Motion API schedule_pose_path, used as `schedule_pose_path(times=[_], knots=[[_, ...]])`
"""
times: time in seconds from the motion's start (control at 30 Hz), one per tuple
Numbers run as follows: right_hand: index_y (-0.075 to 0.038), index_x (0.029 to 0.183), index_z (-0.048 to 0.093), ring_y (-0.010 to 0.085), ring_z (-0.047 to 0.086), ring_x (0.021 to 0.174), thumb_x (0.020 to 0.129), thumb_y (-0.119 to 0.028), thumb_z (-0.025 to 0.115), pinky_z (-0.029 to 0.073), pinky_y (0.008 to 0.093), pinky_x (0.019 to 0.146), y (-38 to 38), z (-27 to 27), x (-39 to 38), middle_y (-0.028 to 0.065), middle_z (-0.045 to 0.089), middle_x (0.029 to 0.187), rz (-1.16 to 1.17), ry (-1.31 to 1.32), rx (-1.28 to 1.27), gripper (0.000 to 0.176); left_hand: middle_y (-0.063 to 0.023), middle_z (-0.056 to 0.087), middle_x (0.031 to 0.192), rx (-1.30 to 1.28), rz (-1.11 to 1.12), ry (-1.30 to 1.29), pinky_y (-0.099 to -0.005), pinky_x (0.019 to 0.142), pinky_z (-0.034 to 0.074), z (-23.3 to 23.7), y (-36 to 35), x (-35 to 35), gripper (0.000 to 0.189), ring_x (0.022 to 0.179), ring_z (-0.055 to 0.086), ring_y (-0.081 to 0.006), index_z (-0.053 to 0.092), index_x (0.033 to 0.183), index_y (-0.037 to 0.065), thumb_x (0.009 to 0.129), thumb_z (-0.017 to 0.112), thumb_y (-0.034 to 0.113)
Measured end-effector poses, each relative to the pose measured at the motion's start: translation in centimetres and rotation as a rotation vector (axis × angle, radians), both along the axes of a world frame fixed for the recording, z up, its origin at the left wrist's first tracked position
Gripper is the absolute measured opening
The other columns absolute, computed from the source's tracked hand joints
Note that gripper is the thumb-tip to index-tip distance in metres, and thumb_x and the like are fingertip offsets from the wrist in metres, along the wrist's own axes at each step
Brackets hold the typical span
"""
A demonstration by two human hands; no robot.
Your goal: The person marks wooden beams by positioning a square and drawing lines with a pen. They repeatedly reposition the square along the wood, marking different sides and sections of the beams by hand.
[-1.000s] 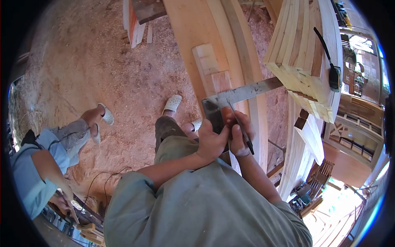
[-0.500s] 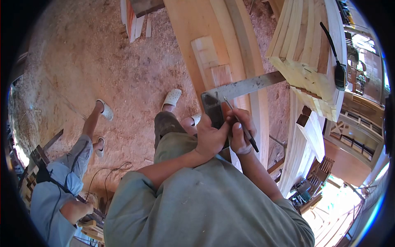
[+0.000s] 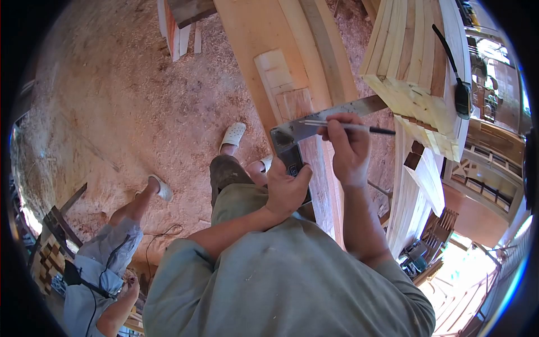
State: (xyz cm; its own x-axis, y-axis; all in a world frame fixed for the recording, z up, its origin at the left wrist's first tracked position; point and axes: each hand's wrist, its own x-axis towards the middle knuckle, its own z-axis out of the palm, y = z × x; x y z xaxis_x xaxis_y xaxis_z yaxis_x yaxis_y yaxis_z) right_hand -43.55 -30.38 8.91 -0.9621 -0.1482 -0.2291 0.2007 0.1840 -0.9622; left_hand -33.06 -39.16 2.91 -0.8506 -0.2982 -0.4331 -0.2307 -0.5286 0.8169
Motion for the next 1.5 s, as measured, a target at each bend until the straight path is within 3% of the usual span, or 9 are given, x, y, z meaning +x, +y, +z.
schedule_pose_path(times=[0.13,0.57,0.67,0.83,0.97,1.17,1.27,1.33,1.5], knots=[[0.002,0.104,0.062,0.009,0.061,0.081,0.102,-0.012,0.059,0.049,0.0246,0.075,-1.0,-0.2,-2.1,0.0039,0.066,0.085,0.091,0.002,0.051,0.015,-0.0019,0.07,0.091,-0.004,-0.021,-0.029,-0.0277,0.073,0.053,-0.4,0.1,0.2,0.019,0.082,0.065,-0.0097,0.067,0.103,0.002,0.085,0.069,-0.003],[0.002,0.102,0.063,0.0084,0.061,0.078,0.102,-0.014,0.061,0.05,0.0247,0.071,-1.3,-0.8,-3.0,0.0034,0.065,0.081,0.144,-0.012,0.091,0.017,-0.0023,0.066,0.082,-0.043,-0.053,-0.052,-0.0272,0.063,0.049,-0.2,-0.1,0.1,0.018,0.072,0.059,-0.0079,0.062,0.099,0.0,0.083,0.069,0.001],[0.003,0.102,0.063,0.0086,0.061,0.078,0.101,-0.014,0.062,0.05,0.025,0.07,-0.9,-0.9,-3.1,0.0036,0.065,0.081,0.163,0.013,0.123,0.017,-0.001,0.069,0.089,-0.031,-0.081,-0.081,-0.0265,0.071,0.052,-0.7,0.1,0.5,0.015,0.079,0.064,-0.0079,0.067,0.098,0.002,0.084,0.069,-0.002],[0.004,0.101,0.065,0.0096,0.062,0.076,0.099,-0.013,0.064,0.05,0.0262,0.067,-0.5,-0.1,-4.0,0.0048,0.067,0.081,0.136,0.144,0.275,0.017,-0.0007,0.069,0.089,-0.033,-0.055,-0.086,-0.0259,0.072,0.051,0.0,-0.1,0.2,0.014,0.08,0.064,-0.0075,0.067,0.098,0.003,0.084,0.069,-0.002],[0.005,0.099,0.065,0.0107,0.063,0.073,0.098,-0.014,0.065,0.051,0.0269,0.065,-1.7,-0.1,-3.6,0.006,0.067,0.079,0.116,0.094,0.179,0.018,-0.0031,0.067,0.083,0.022,-0.011,-0.056,-0.0265,0.067,0.049,-0.1,0.3,0.0,0.016,0.076,0.06,-0.0078,0.063,0.098,0.0,0.083,0.069,0.0],[0.003,0.1,0.066,0.015,0.066,0.069,0.096,-0.016,0.066,0.051,0.0312,0.061,-0.7,0.5,-5.0,0.0117,0.068,0.076,0.149,0.228,0.382,0.02,0.0,0.069,0.089,-0.083,-0.073,-0.065,-0.0256,0.072,0.05,-1.3,0.5,0.7,0.014,0.08,0.063,-0.0072,0.067,0.097,0.004,0.085,0.068,-0.003],[0.002,0.099,0.067,0.021,0.068,0.066,0.094,-0.016,0.067,0.052,0.0345,0.061,-0.8,2.7,-5.9,0.0135,0.068,0.075,0.198,0.209,0.658,0.019,-0.0024,0.067,0.088,-0.146,-0.05,-0.008,-0.0268,0.068,0.049,-0.2,0.0,0.1,0.016,0.077,0.06,-0.0084,0.062,0.099,0.0,0.085,0.068,0.0],[0.003,0.097,0.068,0.0292,0.068,0.068,0.092,-0.019,0.068,0.054,0.0407,0.064,-1.6,2.9,-5.7,0.015,0.068,0.075,0.235,0.315,0.779,0.022,-0.0025,0.067,0.089,-0.091,-0.053,-0.021,-0.0269,0.069,0.049,0.0,0.1,0.1,0.017,0.079,0.061,-0.0088,0.061,0.1,0.001,0.085,0.068,0.0],[0.0,0.094,0.068,0.0361,0.068,0.08,0.09,-0.023,0.069,0.053,0.0473,0.075,-5.4,2.1,-3.9,0.0178,0.069,0.079,0.473,0.579,0.858,0.023,-0.0029,0.068,0.092,-0.032,-0.071,0.0,-0.0263,0.072,0.05,-0.5,0.2,0.2,0.017,0.082,0.061,-0.009,0.061,0.102,0.001,0.087,0.067,-0.001]])
